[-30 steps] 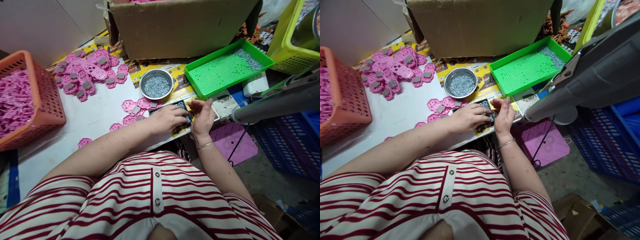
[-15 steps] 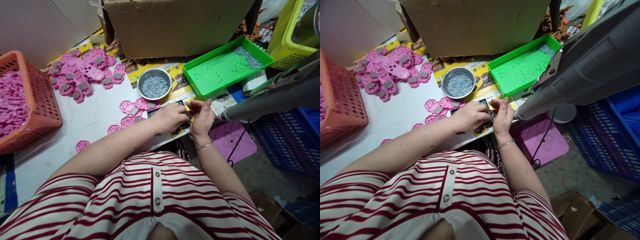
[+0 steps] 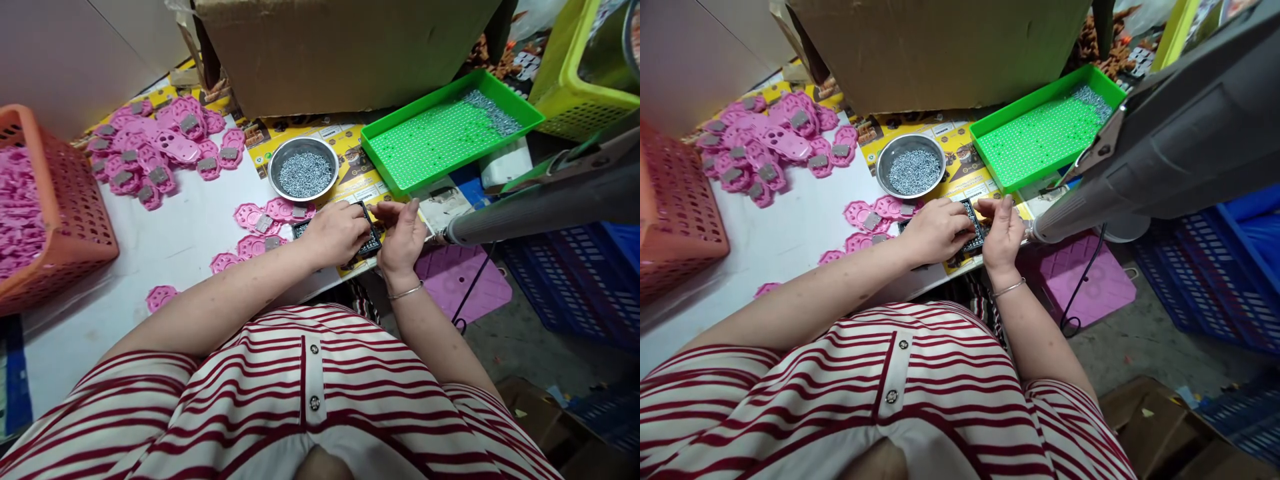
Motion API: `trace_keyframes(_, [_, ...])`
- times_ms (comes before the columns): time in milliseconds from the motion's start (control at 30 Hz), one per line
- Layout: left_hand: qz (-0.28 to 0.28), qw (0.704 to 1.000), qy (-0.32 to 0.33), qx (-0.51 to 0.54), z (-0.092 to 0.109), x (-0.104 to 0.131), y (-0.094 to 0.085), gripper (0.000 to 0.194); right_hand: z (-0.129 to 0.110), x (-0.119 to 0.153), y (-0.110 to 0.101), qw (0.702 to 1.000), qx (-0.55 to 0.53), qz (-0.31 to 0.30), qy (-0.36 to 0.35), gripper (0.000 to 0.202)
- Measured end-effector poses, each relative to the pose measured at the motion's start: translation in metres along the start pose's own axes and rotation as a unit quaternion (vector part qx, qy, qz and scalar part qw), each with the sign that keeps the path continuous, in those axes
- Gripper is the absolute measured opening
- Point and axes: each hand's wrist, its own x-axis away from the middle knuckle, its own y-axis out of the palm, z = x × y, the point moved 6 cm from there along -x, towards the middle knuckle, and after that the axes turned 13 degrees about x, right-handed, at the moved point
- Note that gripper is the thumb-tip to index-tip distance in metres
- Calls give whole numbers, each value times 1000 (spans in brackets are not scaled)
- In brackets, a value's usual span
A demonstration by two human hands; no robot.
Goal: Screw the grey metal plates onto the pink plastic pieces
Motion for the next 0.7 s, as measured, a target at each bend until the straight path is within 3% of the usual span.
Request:
trace_keyframes(200, [-60,996,47,34,-3,11,-1,22,0,1,-1,1000,-9,4,-4,60])
trace_keyframes(333, [-18,1000,22,15,-9,12,-6,24,0,1,0,1000,-1,-1,-6,59])
trace_keyframes(433, [-14,999,40,23,-2,9,-3,27,0,1,-1,1000,-12,3,-7,57])
trace_keyframes(567, [-27,1000,3,-13,-2,9,-3,22,0,1,-1,1000,-8,3,0,60])
trace_keyframes(700, [11,1000,-22,1,-5,13,-8,30,0,1,-1,1000,-1,1,-6,59])
